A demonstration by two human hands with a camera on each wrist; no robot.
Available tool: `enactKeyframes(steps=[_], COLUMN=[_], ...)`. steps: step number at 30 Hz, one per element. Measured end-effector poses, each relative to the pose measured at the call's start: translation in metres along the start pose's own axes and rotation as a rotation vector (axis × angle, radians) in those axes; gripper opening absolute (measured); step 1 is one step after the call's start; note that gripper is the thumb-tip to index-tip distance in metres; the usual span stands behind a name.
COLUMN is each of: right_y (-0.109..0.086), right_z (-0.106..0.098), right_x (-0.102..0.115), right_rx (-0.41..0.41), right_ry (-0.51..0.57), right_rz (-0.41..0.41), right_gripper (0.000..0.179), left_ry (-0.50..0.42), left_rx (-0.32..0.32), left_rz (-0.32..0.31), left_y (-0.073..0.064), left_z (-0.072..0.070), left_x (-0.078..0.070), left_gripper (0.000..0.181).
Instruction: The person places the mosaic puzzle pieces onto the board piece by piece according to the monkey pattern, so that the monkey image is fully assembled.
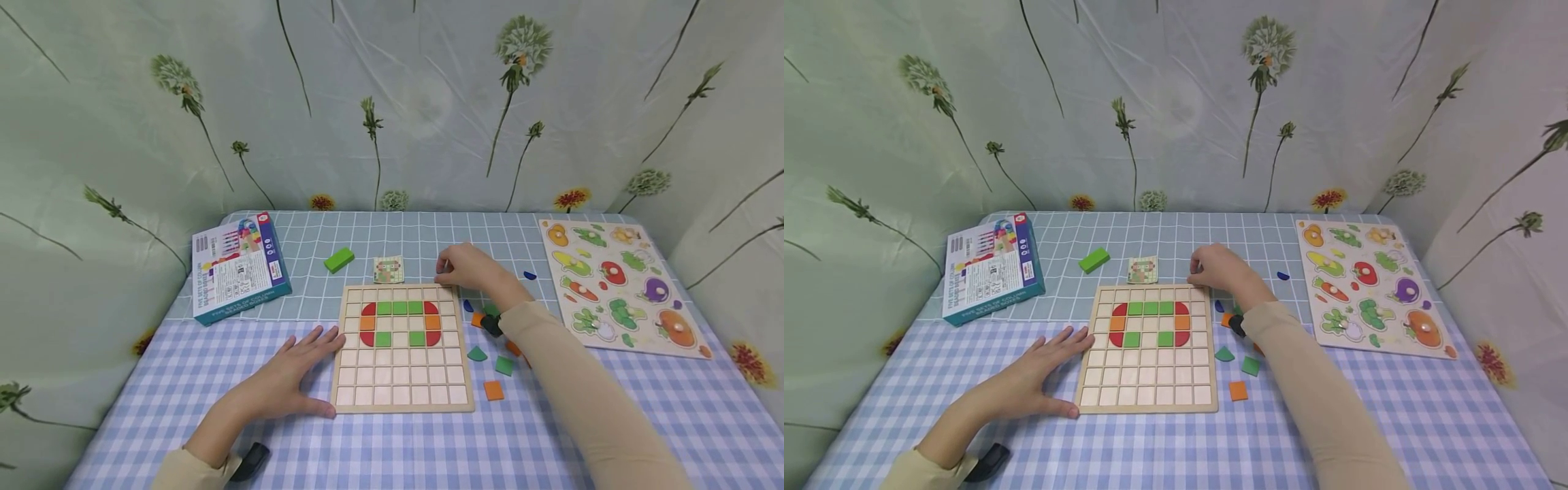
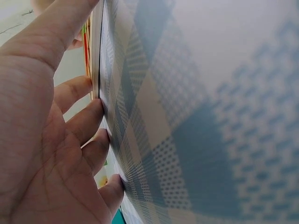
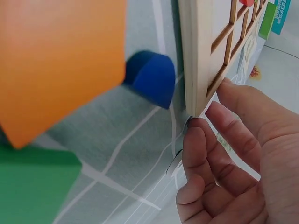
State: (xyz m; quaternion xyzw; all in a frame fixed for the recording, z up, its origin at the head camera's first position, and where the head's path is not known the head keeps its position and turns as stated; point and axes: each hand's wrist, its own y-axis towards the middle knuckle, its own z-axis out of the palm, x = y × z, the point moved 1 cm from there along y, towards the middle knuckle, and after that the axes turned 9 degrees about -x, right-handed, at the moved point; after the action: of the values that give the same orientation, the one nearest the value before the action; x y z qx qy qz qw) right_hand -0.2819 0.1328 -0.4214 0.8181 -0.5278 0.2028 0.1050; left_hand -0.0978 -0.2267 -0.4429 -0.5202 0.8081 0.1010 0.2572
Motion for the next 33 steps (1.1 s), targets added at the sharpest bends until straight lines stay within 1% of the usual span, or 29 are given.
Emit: enactKeyframes(steps=[5, 9, 12, 14, 16, 19, 24, 29, 33], right_y=[0.0, -0.001, -0.002, -0.004, -0.006, -0.009, -0.01, -0.008, -0.006], right_z=[0.0, 0.0, 0.001, 0.001, 0.0, 0.0, 0.002, 0.004, 0.005], right_x=[0.0, -0.002, -0.005, -0.008, -0.011, -0.012, -0.01, -0.008, -0.009], right_rx=[0.001, -0.008, -0.037, -0.065, -0.092, -0.121, -0.155, -0.16, -0.138], right_ry=[0.022, 0.042, 0.034, 0.025, 0.016, 0.016, -0.005, -0.008, 0.009], right_rz=[0.015, 0.003, -0.013, -0.006, 0.019, 0.079, 0.123, 0.141, 0.105], right_gripper=[0.015, 0.021, 0.025, 0.024, 0.023, 0.028, 0.035, 0.031, 0.024], left_ry=[-0.003, -0.001, -0.003, 0.004, 0.003, 0.006, 0.003, 0.009, 0.011], left_rx=[-0.005, -0.018, -0.019, -0.018, -0.01, -0.005, -0.006, -0.007, -0.009], left_rz=[0.01, 0.031, 0.031, 0.028, 0.01, 0.002, -0.002, -0.002, 0.004], left_y=[0.0, 0.0, -0.001, -0.001, -0.001, -0.001, -0.001, -0.001, -0.001], left_z=[0.0, 0.001, 0.0, 0.0, 0.0, 0.0, 0.0, 0.0, 0.0], left_x=[0.0, 0.0, 0.0, 0.0, 0.0, 0.0, 0.0, 0.0, -0.001], left_gripper=[0.117, 0.116, 0.116, 0.116, 0.116, 0.116, 0.116, 0.117, 0.117])
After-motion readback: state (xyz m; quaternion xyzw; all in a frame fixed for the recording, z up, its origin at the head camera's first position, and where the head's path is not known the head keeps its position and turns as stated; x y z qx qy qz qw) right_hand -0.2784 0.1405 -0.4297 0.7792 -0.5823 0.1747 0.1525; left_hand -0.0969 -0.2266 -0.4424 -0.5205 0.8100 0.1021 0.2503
